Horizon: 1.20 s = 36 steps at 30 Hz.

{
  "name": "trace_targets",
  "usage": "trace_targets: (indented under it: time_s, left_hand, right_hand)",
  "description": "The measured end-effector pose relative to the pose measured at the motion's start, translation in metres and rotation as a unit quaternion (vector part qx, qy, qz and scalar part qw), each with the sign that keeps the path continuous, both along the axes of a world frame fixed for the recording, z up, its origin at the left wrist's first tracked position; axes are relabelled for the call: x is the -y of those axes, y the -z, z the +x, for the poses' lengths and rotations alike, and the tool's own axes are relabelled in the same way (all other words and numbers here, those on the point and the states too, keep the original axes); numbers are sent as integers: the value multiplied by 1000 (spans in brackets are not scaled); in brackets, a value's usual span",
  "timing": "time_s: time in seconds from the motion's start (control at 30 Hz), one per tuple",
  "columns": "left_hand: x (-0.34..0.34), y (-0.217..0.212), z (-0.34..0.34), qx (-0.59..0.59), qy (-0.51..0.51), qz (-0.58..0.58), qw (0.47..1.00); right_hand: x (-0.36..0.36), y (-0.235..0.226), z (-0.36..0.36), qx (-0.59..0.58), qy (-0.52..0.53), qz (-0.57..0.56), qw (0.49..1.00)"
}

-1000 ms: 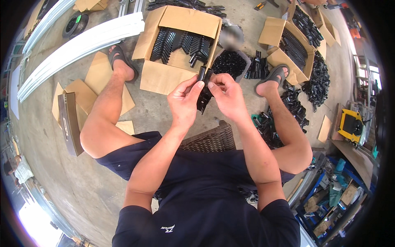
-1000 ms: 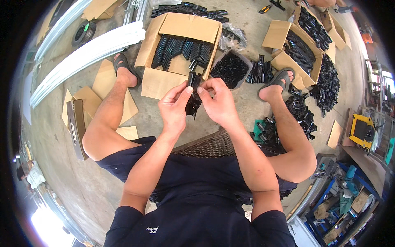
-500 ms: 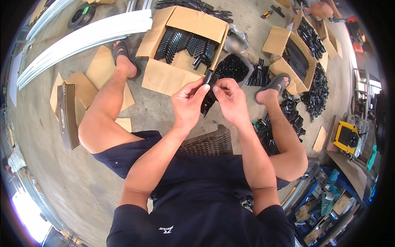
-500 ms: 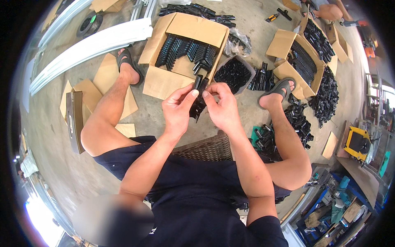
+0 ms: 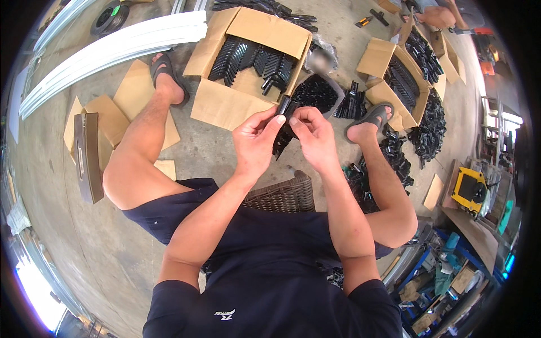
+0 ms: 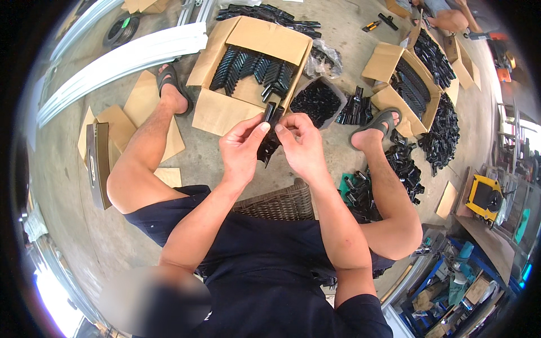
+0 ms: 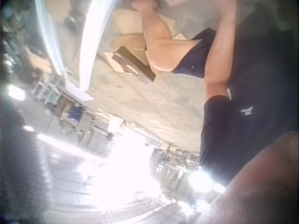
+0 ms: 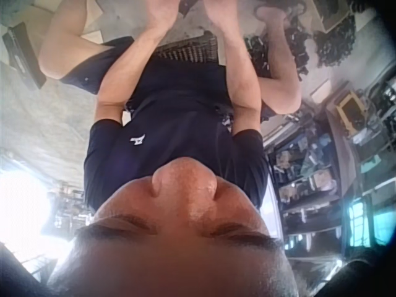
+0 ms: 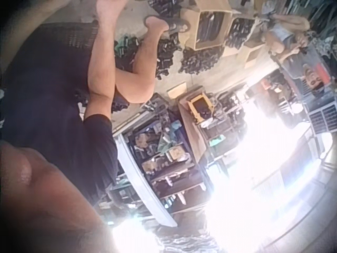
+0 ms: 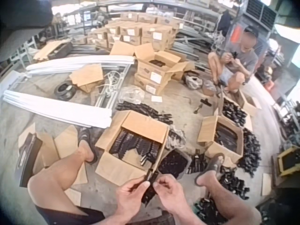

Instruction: The person sits on a low stool in a warehouse and assembles small black plastic components by hand. They pick up parts from cardboard boxes, fit them together, and place the assembled units into a separate box.

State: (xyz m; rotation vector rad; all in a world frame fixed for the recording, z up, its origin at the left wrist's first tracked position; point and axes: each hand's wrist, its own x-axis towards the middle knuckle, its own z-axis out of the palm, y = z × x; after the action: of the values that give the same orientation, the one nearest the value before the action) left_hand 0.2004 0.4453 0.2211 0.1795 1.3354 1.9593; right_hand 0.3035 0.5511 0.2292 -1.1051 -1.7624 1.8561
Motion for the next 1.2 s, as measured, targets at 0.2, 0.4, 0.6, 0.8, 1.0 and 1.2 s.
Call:
trace_targets:
  time_s: [0.2,0.4,0.6,0.8,1.0,1.2]
  left_hand:
    - [1,1,0,-2,-2,7,1000]
    - [1,-4,-1,-8,-2,-6,1000]
    - [0,-4,-7,42,-34,6,999]
    - [2,2,-20,148,-93,18,984]
    - [3,3,-20,157,-103,4,982]
    - [12,11,-27,183,3,-32,983]
  right_hand:
    - [0,-7,-1,-3,-14,-11,1000]
    - [-2,-5,2,5,-22,-36,999]
    - [-11,-3,5,-66,4,-175,982]
    - [-8,7,11,-161,-46,-240,956]
    - [11,2,-4,-162,-20,-99,982]
    - [5,-1,-2,-50,-93,111,988]
